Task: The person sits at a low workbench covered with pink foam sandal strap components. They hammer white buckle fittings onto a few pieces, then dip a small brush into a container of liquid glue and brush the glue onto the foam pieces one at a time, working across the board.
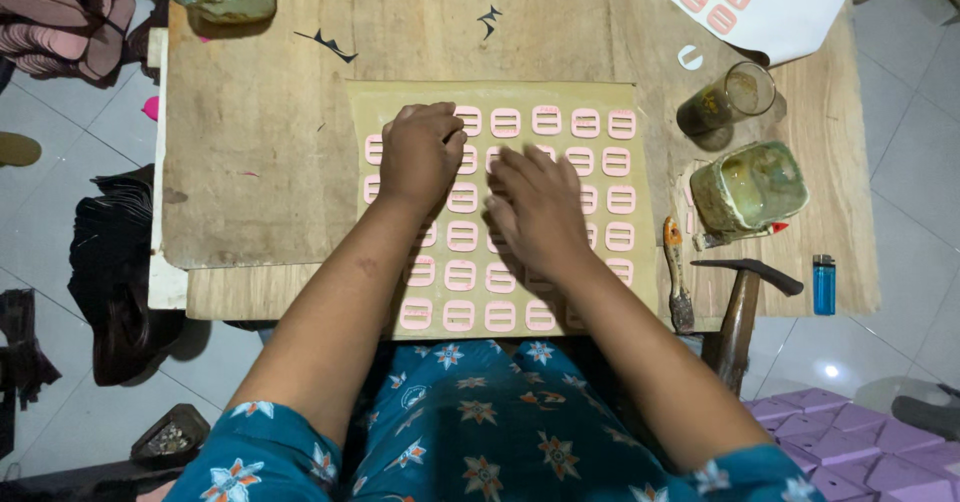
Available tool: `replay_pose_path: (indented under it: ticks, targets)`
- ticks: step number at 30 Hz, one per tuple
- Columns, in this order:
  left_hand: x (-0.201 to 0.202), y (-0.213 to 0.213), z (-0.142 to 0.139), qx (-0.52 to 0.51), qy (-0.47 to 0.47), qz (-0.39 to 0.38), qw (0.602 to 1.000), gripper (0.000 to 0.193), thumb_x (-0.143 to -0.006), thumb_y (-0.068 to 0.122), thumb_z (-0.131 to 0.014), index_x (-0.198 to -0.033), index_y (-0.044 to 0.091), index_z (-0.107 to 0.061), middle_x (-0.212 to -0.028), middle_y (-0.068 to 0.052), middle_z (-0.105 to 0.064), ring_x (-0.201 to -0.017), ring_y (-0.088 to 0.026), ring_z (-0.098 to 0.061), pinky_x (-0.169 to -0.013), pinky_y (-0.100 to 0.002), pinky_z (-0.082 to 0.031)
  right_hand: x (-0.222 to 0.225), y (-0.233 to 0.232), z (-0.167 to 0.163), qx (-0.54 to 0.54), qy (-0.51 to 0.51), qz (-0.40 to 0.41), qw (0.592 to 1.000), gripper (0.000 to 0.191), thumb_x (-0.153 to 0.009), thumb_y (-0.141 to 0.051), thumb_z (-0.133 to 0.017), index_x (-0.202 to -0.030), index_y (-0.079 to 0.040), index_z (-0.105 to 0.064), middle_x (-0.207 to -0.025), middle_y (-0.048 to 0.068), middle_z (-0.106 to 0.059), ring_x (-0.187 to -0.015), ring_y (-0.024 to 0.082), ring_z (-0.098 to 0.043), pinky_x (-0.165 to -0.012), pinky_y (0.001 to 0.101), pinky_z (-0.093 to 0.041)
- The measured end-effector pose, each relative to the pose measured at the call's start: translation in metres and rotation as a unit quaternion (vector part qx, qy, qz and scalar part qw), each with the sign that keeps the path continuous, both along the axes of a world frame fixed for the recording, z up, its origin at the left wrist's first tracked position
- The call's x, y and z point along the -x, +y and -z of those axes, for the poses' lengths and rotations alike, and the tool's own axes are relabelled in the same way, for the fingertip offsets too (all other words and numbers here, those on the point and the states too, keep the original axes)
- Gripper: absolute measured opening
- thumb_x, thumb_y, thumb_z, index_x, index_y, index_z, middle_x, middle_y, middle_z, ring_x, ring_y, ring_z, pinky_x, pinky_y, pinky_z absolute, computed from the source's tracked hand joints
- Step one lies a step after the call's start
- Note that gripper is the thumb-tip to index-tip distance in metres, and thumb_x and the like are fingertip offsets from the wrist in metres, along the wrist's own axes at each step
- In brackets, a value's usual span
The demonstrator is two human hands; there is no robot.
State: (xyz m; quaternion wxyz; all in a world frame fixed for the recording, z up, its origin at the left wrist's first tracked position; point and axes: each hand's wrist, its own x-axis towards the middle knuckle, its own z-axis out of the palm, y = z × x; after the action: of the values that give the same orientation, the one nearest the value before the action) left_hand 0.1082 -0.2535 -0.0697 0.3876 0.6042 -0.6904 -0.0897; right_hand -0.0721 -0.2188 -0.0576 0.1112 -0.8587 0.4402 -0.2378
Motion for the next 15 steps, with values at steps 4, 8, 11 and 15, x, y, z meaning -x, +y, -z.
replay_pose_path:
  ticks: [4, 8, 11, 15]
  targets:
    - [0.000, 0.004, -0.004, -0.020, -0.042, -0.002, 0.999, 0.015, -0.087, 0.010, -0.072, -0.100, 0.006, -0.077, -0.123, -0.012, -0.067, -0.116, -0.033, -0.060, -0.095, -0.047, -0.045, -0.036, -0.033, -0.012, -0.042, 0.084, -0.007, 0.996, 0.050, -0.096, -0.028, -0.057, -0.143, -0.011, -0.056, -0.157, 0.009, -0.046, -0.150, 0.035, -0.030, -0.117, 0.0685, -0.014]
    - [-0.001, 0.010, -0.002, -0.060, -0.075, 0.023, 0.995, 0.024, -0.097, 0.013, -0.063, -0.119, 0.004, -0.071, -0.133, -0.011, -0.060, -0.128, -0.030, -0.054, -0.107, -0.046, -0.042, -0.044, -0.044, -0.017, -0.083, 0.136, -0.004, 0.987, 0.057, -0.093, -0.027, -0.054, -0.149, -0.013, -0.050, -0.160, 0.006, -0.041, -0.152, 0.034, -0.025, -0.117, 0.0709, -0.009]
    - [0.003, 0.024, 0.006, -0.091, -0.123, 0.036, 0.988, 0.040, -0.101, 0.022, -0.059, -0.135, 0.000, -0.060, -0.144, -0.013, -0.053, -0.138, -0.030, -0.046, -0.116, -0.050, -0.033, -0.032, -0.041, -0.015, -0.111, 0.134, -0.020, 0.985, 0.058, -0.095, -0.030, -0.055, -0.150, -0.013, -0.049, -0.161, 0.007, -0.039, -0.153, 0.037, -0.020, -0.117, 0.0707, -0.008]
    - [0.008, 0.041, 0.017, -0.114, -0.148, 0.048, 0.981, 0.067, -0.100, 0.036, -0.055, -0.151, -0.004, -0.041, -0.158, -0.020, -0.038, -0.148, -0.033, -0.030, -0.120, -0.053, -0.015, -0.003, -0.007, -0.007, -0.113, 0.057, -0.005, 0.992, 0.066, -0.096, -0.038, -0.058, -0.153, -0.008, -0.044, -0.164, 0.016, -0.032, -0.154, 0.044, -0.016, -0.118, 0.0697, -0.007]
